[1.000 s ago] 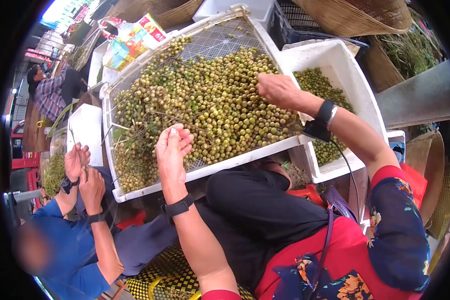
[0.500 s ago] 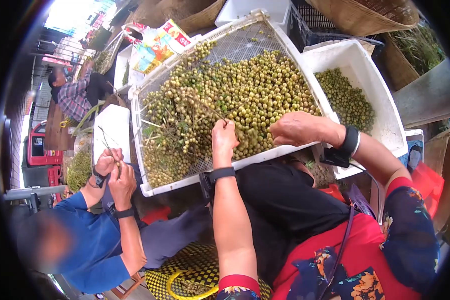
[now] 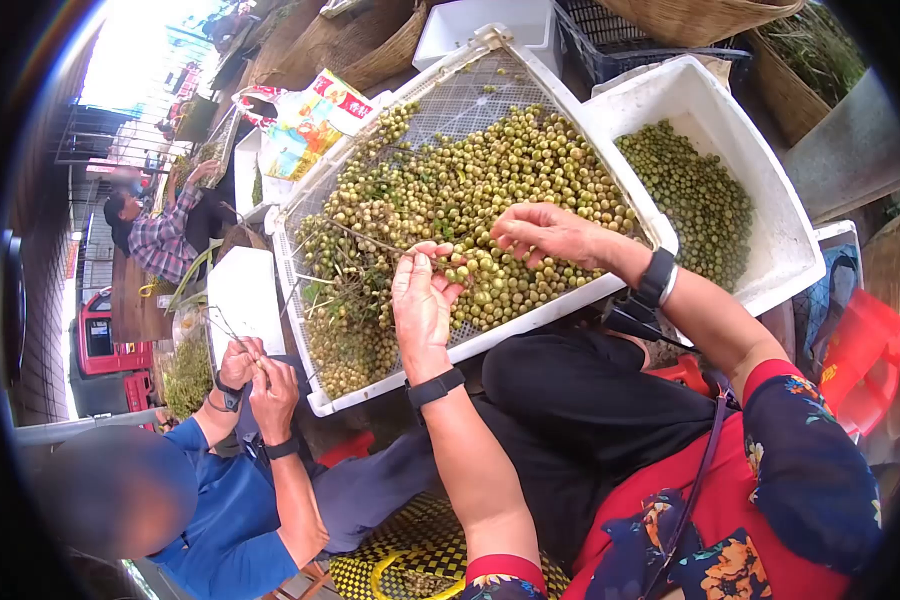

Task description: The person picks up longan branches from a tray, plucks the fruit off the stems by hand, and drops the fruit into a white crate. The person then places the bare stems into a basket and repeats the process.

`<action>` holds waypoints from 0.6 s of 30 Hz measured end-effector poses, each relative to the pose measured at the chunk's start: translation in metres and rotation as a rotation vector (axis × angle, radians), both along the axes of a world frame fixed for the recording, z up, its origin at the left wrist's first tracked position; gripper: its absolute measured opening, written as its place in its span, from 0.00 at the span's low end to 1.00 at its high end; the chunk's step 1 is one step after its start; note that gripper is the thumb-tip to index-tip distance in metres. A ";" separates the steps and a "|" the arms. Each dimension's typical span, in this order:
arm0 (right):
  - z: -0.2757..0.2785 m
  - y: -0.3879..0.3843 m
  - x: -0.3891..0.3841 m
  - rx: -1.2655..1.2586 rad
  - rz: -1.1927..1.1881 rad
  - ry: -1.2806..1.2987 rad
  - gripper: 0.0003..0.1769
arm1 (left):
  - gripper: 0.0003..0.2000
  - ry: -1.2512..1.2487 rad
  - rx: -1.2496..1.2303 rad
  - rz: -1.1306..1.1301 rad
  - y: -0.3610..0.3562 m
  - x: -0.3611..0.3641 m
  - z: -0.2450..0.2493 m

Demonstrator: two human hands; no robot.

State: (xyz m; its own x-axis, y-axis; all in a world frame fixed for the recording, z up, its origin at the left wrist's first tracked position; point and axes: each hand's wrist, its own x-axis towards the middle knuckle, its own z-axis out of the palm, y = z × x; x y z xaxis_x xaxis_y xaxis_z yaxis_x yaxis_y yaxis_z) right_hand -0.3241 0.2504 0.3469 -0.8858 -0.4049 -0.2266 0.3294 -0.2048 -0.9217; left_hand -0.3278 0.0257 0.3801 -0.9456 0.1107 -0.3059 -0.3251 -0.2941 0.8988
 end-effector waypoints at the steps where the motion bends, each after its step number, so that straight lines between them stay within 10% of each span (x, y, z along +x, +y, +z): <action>1: 0.002 -0.004 0.000 -0.031 0.015 -0.002 0.16 | 0.09 0.005 0.035 -0.020 0.001 0.000 0.000; 18: -0.022 -0.018 0.001 -0.434 0.022 -0.216 0.08 | 0.06 0.085 -0.356 -0.085 0.016 0.002 -0.010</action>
